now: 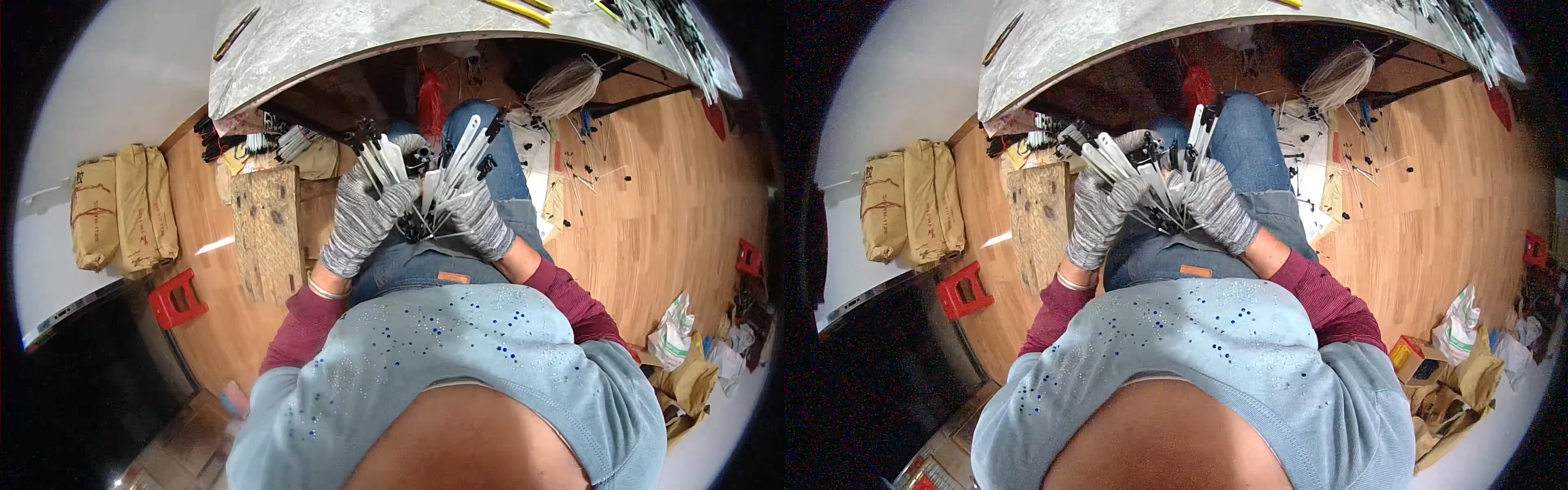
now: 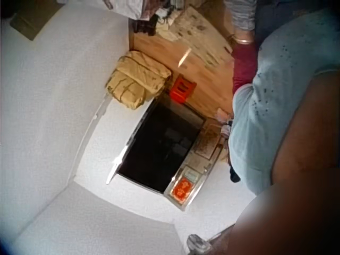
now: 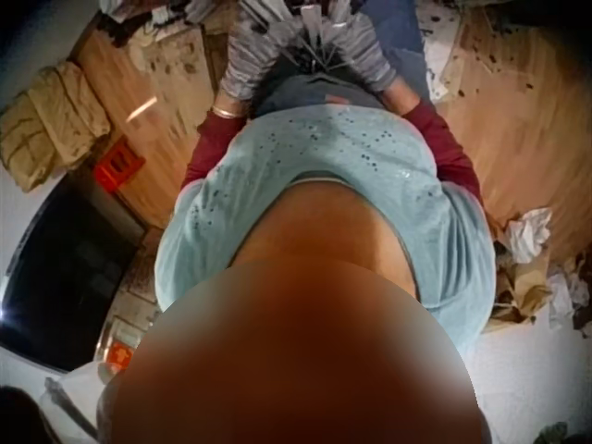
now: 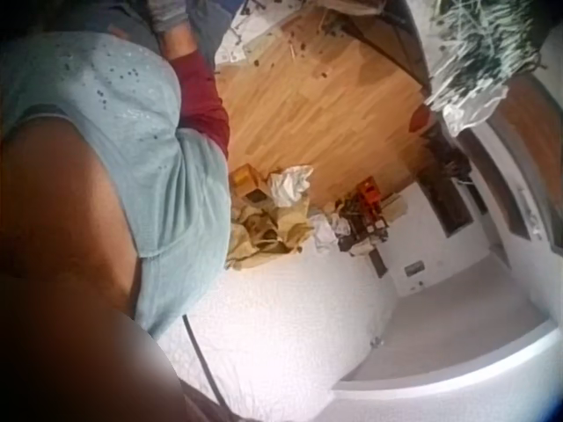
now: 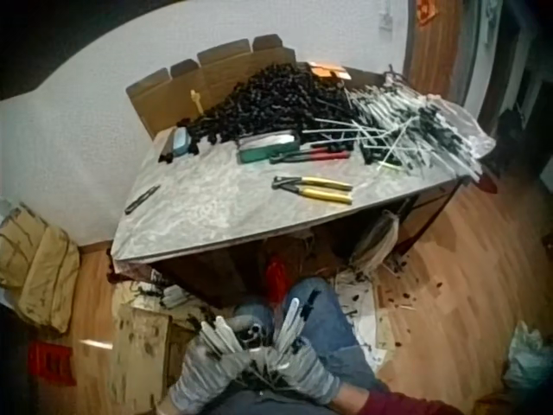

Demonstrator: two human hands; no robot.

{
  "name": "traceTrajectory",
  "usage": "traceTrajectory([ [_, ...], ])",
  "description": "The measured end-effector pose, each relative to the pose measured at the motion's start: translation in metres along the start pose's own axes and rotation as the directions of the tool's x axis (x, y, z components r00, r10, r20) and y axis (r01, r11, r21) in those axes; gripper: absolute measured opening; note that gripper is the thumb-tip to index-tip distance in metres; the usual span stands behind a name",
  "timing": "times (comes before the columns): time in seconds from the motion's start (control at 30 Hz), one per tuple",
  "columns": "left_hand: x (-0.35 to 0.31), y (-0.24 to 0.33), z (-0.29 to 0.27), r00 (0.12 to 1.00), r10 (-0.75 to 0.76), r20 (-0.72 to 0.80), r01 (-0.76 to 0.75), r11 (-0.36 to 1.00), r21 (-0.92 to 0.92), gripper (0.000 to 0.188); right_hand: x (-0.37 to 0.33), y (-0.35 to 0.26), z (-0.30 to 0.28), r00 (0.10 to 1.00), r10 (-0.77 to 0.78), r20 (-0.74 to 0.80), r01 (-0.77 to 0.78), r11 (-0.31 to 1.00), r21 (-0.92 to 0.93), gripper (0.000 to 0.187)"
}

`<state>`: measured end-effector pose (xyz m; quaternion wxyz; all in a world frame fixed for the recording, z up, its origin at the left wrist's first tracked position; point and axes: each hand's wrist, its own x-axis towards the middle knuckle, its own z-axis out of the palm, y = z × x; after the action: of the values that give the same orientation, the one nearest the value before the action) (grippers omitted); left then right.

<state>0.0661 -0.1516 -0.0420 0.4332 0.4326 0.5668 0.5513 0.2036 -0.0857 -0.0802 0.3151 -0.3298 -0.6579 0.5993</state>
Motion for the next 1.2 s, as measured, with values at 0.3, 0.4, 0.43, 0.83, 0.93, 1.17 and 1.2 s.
traceTrajectory([
  [0.3,0.008,0.003,0.009,0.982,-0.001,-0.189,0.031,0.987,0.155,0.021,-0.001,-0.012,-0.005,0.989,0.132,0.069,-0.121,0.982,-0.145,0.027],
  [0.4,0.014,0.002,-0.005,0.992,-0.112,-0.05,0.11,0.993,-0.043,0.022,0.005,-0.019,-0.024,0.925,0.128,0.357,-0.24,0.927,0.289,0.033],
  [0.43,0.014,0.002,-0.009,0.982,-0.164,-0.099,0.149,0.979,-0.138,0.023,0.005,-0.021,-0.028,0.903,0.108,0.415,-0.311,0.831,0.46,0.034],
  [0.83,0.013,0.013,-0.006,0.994,-0.109,0.019,0.108,0.994,0.024,0.023,0.002,-0.004,-0.022,0.985,0.113,0.133,-0.15,0.938,0.312,0.027],
  [0.93,0.011,0.018,0.0,0.984,-0.158,0.084,0.159,0.987,-0.003,0.023,-0.005,-0.006,-0.024,0.992,0.036,0.118,-0.063,0.972,0.228,0.025],
  [1.17,-0.009,0.02,0.017,0.989,-0.15,0.02,0.148,0.986,0.082,0.021,-0.012,-0.007,-0.029,0.988,0.018,0.156,-0.045,0.984,0.17,0.023],
  [1.2,-0.012,0.018,0.017,0.99,-0.137,0.018,0.135,0.984,0.115,0.021,-0.013,-0.007,-0.029,0.986,0.041,0.163,-0.069,0.983,0.171,0.024],
])
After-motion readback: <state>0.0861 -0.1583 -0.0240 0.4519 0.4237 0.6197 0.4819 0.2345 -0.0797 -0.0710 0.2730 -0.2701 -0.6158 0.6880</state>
